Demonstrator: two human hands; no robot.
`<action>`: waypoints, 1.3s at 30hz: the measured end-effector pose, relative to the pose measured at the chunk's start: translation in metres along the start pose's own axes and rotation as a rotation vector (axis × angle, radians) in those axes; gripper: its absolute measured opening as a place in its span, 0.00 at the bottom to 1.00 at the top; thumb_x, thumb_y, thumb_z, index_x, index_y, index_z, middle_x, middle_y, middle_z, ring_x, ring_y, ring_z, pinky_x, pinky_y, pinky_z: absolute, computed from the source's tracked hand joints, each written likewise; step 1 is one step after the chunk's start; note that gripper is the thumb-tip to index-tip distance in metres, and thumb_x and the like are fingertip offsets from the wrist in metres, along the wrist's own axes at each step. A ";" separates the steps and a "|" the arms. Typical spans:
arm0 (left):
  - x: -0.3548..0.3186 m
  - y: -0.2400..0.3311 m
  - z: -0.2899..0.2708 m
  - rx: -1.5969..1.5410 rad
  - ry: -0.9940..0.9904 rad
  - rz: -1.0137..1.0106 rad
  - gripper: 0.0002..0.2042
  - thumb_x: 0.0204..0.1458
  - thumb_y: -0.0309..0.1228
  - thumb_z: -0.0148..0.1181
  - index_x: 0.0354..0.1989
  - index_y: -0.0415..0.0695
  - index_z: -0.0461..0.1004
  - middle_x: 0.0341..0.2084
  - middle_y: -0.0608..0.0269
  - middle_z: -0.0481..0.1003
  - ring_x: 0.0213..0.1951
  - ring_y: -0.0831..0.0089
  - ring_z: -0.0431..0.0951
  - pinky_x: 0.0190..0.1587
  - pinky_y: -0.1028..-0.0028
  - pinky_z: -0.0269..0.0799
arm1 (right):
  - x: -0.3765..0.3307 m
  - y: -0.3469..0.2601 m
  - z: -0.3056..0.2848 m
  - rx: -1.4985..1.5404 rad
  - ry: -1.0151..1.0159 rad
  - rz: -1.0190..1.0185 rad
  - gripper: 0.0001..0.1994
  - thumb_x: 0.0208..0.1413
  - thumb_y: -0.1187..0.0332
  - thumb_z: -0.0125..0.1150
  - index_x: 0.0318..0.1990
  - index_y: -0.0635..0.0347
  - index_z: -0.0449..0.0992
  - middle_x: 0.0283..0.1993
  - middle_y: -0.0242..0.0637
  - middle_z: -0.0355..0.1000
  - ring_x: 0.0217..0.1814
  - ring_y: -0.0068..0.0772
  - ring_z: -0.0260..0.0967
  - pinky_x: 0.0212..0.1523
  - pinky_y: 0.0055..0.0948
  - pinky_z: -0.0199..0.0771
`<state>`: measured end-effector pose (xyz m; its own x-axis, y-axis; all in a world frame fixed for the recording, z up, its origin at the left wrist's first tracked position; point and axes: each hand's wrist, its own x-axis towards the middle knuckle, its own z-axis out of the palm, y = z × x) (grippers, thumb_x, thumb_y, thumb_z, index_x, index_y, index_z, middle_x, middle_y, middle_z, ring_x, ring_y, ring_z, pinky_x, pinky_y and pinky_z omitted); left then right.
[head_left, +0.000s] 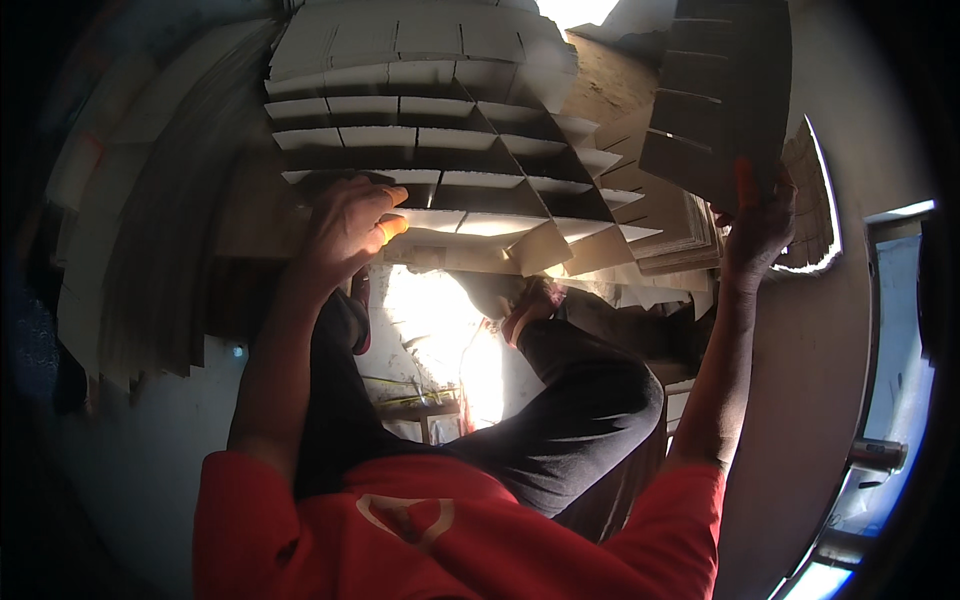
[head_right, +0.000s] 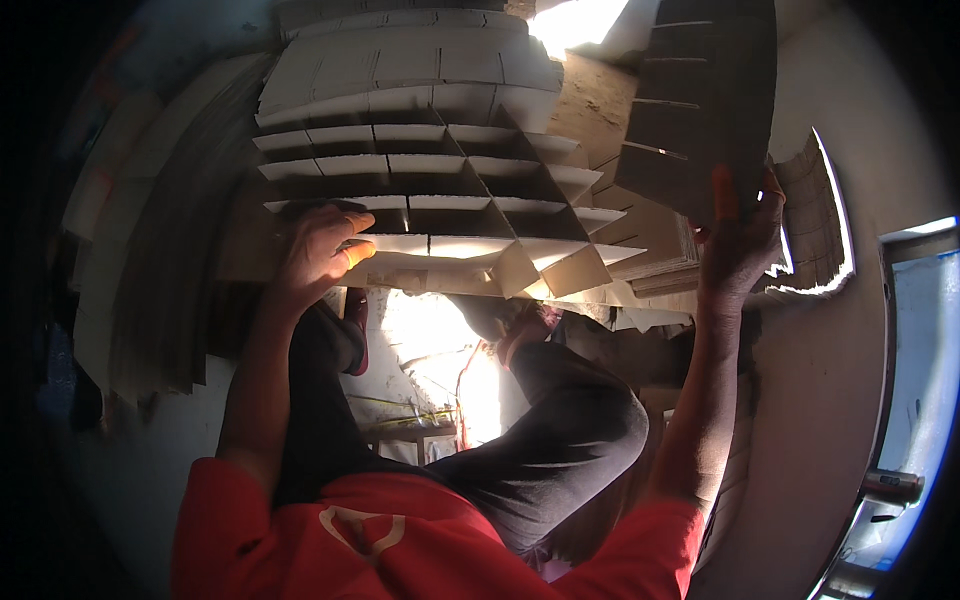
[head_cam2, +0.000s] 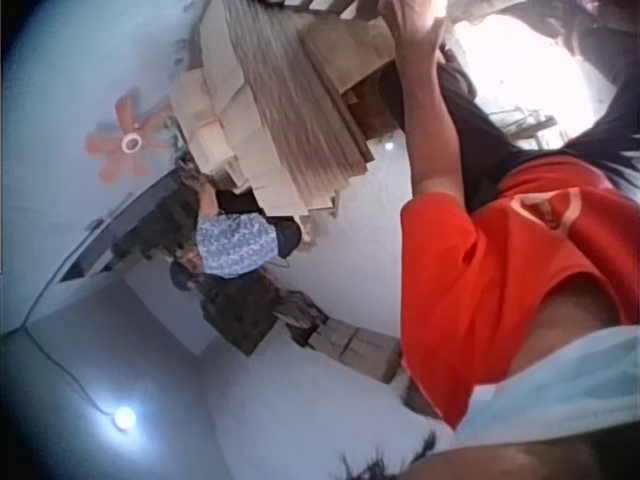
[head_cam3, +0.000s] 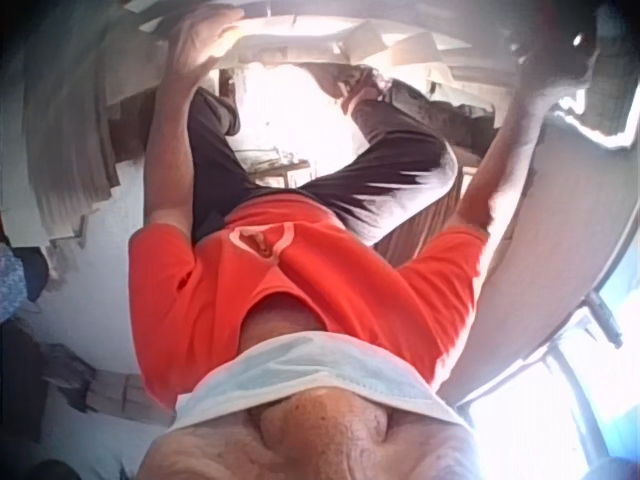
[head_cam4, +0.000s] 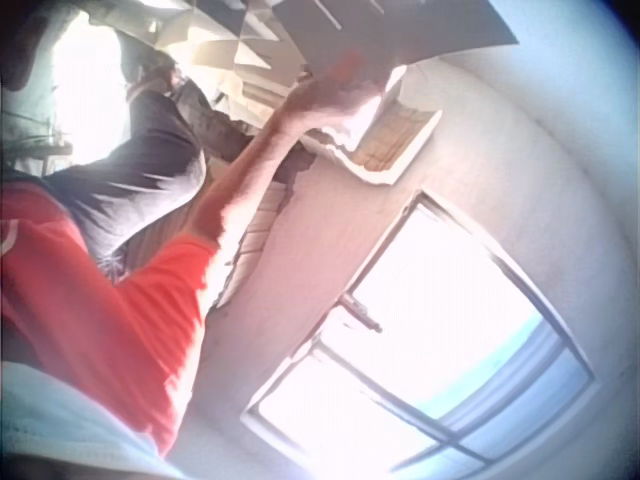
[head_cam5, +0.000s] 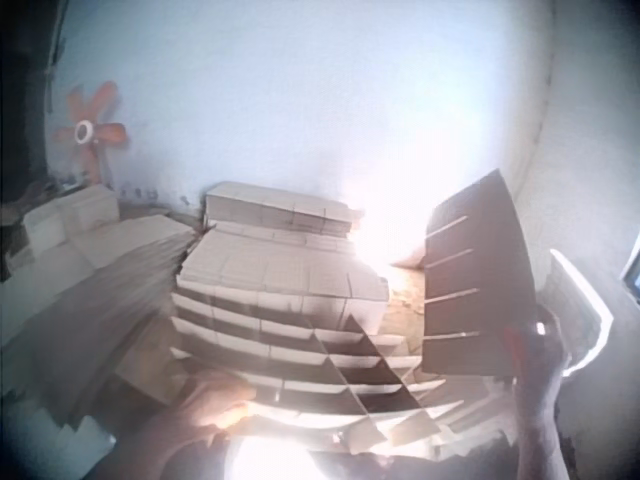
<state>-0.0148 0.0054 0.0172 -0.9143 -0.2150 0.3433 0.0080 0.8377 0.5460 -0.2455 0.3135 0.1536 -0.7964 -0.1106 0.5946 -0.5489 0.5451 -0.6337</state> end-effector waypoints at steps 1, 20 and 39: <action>-0.001 -0.001 0.000 -0.025 0.031 0.020 0.12 0.40 0.24 0.65 0.36 0.35 0.77 0.32 0.52 0.77 0.37 0.58 0.76 0.41 0.66 0.71 | -0.007 -0.022 -0.002 0.083 -0.086 0.003 0.18 0.57 0.67 0.60 0.53 0.64 0.69 0.40 0.37 0.74 0.23 0.19 0.70 0.11 0.16 0.63; 0.000 -0.001 0.006 -0.057 0.048 0.110 0.10 0.39 0.23 0.66 0.32 0.35 0.77 0.28 0.50 0.77 0.34 0.56 0.78 0.37 0.66 0.74 | -0.066 -0.092 0.053 0.344 -0.667 -0.032 0.29 0.54 0.78 0.60 0.64 0.61 0.62 0.28 0.32 0.75 0.17 0.12 0.60 0.16 0.19 0.63; 0.001 -0.001 0.009 -0.137 0.180 0.156 0.08 0.33 0.19 0.58 0.26 0.39 0.73 0.21 0.53 0.73 0.28 0.56 0.75 0.31 0.63 0.70 | -0.073 -0.079 0.078 0.304 -0.811 -0.139 0.30 0.54 0.76 0.59 0.65 0.55 0.60 0.30 0.31 0.74 0.18 0.12 0.59 0.17 0.18 0.63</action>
<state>-0.0198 0.0088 0.0098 -0.8112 -0.1851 0.5547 0.2085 0.7948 0.5700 -0.1633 0.2139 0.1218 -0.5887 -0.7794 0.2143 -0.6060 0.2501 -0.7551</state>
